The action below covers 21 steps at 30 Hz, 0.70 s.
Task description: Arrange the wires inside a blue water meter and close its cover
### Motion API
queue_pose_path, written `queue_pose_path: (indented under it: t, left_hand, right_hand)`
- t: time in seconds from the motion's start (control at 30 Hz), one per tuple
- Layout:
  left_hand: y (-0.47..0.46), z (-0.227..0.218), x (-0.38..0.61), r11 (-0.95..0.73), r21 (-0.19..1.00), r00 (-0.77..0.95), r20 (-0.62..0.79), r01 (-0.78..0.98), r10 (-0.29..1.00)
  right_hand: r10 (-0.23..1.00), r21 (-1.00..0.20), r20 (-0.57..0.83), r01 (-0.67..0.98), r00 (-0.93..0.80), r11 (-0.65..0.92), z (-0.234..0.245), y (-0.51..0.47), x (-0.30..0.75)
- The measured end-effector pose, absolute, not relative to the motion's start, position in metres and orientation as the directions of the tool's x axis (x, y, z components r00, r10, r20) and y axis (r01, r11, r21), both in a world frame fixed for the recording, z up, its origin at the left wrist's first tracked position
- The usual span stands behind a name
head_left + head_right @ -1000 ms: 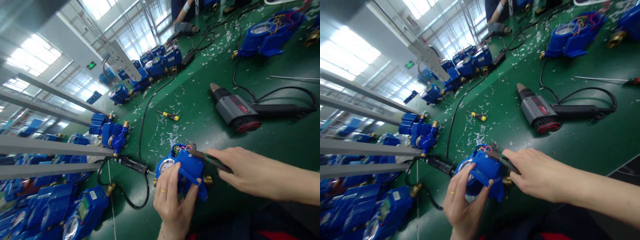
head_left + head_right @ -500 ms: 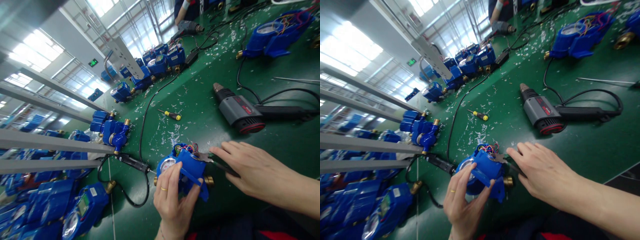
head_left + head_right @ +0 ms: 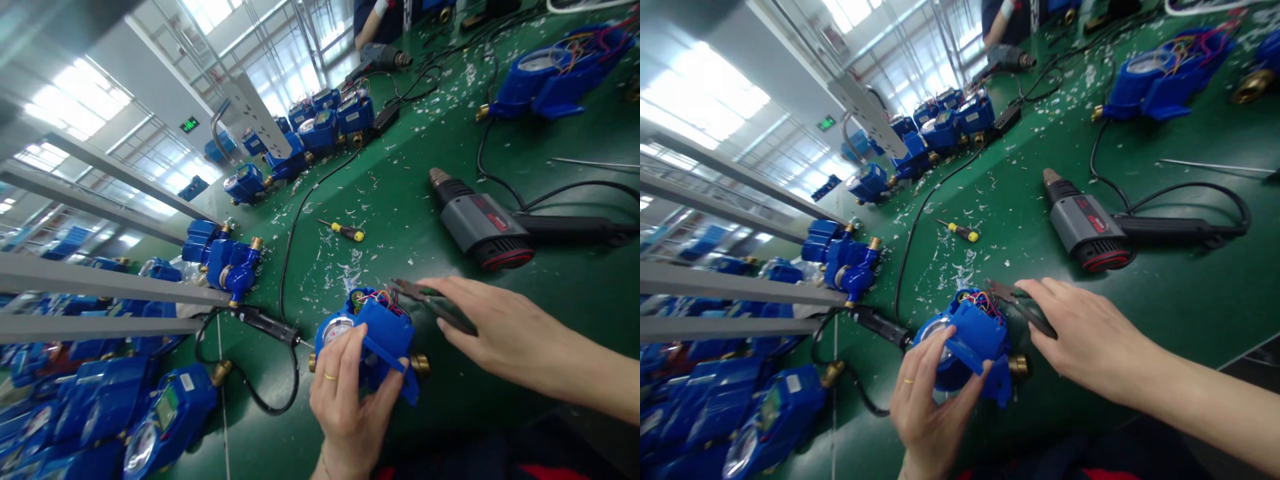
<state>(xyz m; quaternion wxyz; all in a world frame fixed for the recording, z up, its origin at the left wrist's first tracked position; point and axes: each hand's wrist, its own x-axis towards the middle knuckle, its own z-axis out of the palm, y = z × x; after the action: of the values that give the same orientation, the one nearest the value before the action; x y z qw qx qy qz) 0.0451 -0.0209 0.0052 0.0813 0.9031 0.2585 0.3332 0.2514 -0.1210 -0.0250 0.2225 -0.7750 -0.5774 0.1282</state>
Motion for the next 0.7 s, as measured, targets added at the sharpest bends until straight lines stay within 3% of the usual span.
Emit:
queue_pose_path:
  t: [0.13, 0.47, 0.7]
  left_hand:
    - [-0.02, 0.004, 0.044, -0.86, 0.307, 0.648, 0.566, 0.407, 0.509]
    - [-0.022, 0.002, 0.043, -0.876, 0.278, 0.646, 0.594, 0.395, 0.48]
    - [-0.022, -0.001, 0.042, -0.879, 0.305, 0.644, 0.599, 0.366, 0.476]
  right_hand:
    - [0.983, -0.458, -0.013, 0.872, 0.186, -0.171, -0.015, -0.122, 0.249]
    - [0.978, -0.427, -0.181, 0.888, 0.099, -0.169, 0.001, -0.103, 0.251]
    - [0.966, -0.472, -0.259, 0.87, 0.018, -0.142, -0.002, -0.102, 0.252]
